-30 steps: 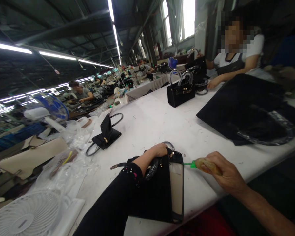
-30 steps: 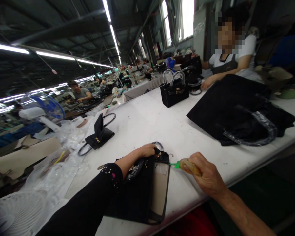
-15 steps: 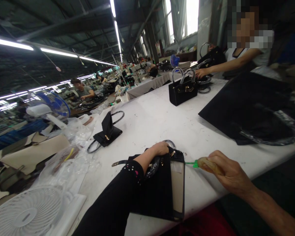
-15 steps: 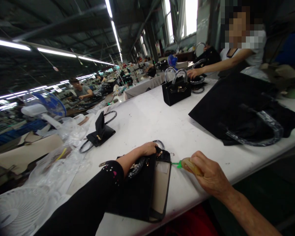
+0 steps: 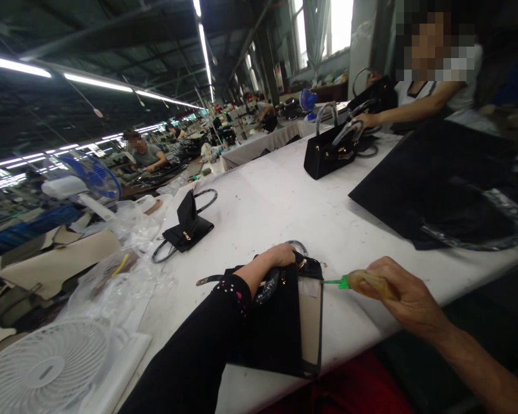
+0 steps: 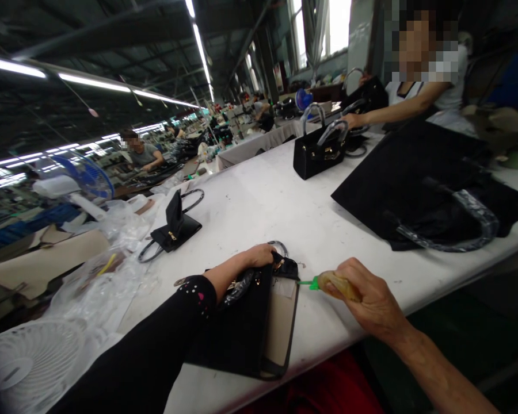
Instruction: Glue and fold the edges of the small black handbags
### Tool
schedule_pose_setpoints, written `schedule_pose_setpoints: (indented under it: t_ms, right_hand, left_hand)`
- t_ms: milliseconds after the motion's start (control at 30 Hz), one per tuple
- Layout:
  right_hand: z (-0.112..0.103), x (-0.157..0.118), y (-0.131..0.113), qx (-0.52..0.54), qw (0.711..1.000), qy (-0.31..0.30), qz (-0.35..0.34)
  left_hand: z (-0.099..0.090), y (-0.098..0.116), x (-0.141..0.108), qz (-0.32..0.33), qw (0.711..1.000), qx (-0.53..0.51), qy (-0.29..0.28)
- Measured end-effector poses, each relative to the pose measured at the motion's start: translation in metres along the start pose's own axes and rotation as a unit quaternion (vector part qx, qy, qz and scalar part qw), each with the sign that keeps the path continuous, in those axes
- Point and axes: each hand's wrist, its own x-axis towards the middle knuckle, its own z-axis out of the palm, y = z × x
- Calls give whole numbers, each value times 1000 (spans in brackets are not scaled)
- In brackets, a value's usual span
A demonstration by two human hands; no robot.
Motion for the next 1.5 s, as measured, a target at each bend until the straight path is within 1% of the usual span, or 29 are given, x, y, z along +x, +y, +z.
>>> schedule_pose_setpoints:
  t_ms: [67,100,200,233,267,300,400,433,467,567,600,633,733,767,800,867,900,933,1033,1067,1100,1167,1200,1233,1267,1367,1400,1433,1500]
  right_hand:
    - [2,-2,0,15,1000,16,-10]
    - [3,-4,0,22,1000,12,-9]
    - [4,-11,2,51,997,-52,14]
    - [4,-12,3,62,996,-67,20]
    - [4,-14,5,70,995,-67,23]
    - [4,-15,7,72,996,-51,22]
    - [6,-15,13,53,998,33,18]
    - [7,-14,15,50,998,40,18]
    - [8,-14,16,51,998,30,19]
    - [9,-15,16,73,996,-49,24]
    - [8,-16,16,77,995,-58,26]
    - [8,-17,15,76,996,-48,28]
    - [8,-19,15,58,998,24,27]
    - [9,-19,14,59,998,27,25]
    - [9,-19,14,65,998,9,22]
    - [9,-21,12,87,995,-51,16]
    - [10,-21,12,96,993,-69,13]
    - [10,-22,12,99,993,-68,9]
    - [11,-26,14,84,996,-9,7]
    - [10,-27,15,82,997,-6,11]
    - [10,-28,15,85,996,-22,16]
    - [9,-29,14,104,991,-82,25]
    - [9,-29,13,114,988,-101,28]
    - [9,-29,13,118,988,-100,28]
    - [9,-28,13,116,990,-79,26]
    - [12,-22,16,89,996,20,16]
    - [13,-20,17,82,996,34,11]
    - [13,-18,17,80,996,30,8]
    - [13,-17,15,90,996,-25,10]
  left_hand:
    - [0,0,-1,-3,1000,-6,-1]
    - [0,0,-1,-4,1000,-10,-1]
    - [-1,1,-3,-2,1000,-19,-3]
    - [-1,1,-3,-1,1000,-22,-4]
    - [-1,1,-4,0,1000,-24,-4]
    - [-1,2,-4,0,1000,-25,-5]
    - [-1,3,-5,-1,1000,-30,-5]
    - [0,3,-5,-2,999,-31,-5]
    - [0,2,-5,-2,999,-33,-4]
    - [-1,2,-5,-2,999,-38,-3]
    - [-1,2,-5,-1,999,-40,-4]
    - [-2,2,-6,-1,999,-42,-6]
    - [-3,3,-8,-1,999,-42,-7]
    - [-4,4,-8,0,999,-42,-7]
    - [-4,4,-8,1,999,-42,-8]
    - [-4,4,-8,4,999,-42,-10]
    - [-3,4,-8,4,999,-43,-10]
    - [-3,4,-7,4,999,-42,-9]
    - [-1,2,-5,2,999,-41,-6]
    - [0,2,-4,2,999,-41,-6]
    - [0,1,-3,3,999,-41,-7]
    - [1,0,-1,7,999,-40,-9]
    - [1,-1,0,8,999,-40,-10]
    - [1,-1,0,10,999,-40,-11]
    - [1,-2,1,11,999,-39,-10]
    - [0,-2,1,14,999,-37,-10]
    - [0,-2,1,15,999,-36,-10]
    - [0,-1,0,16,999,-35,-11]
    - [0,-1,0,17,999,-33,-11]
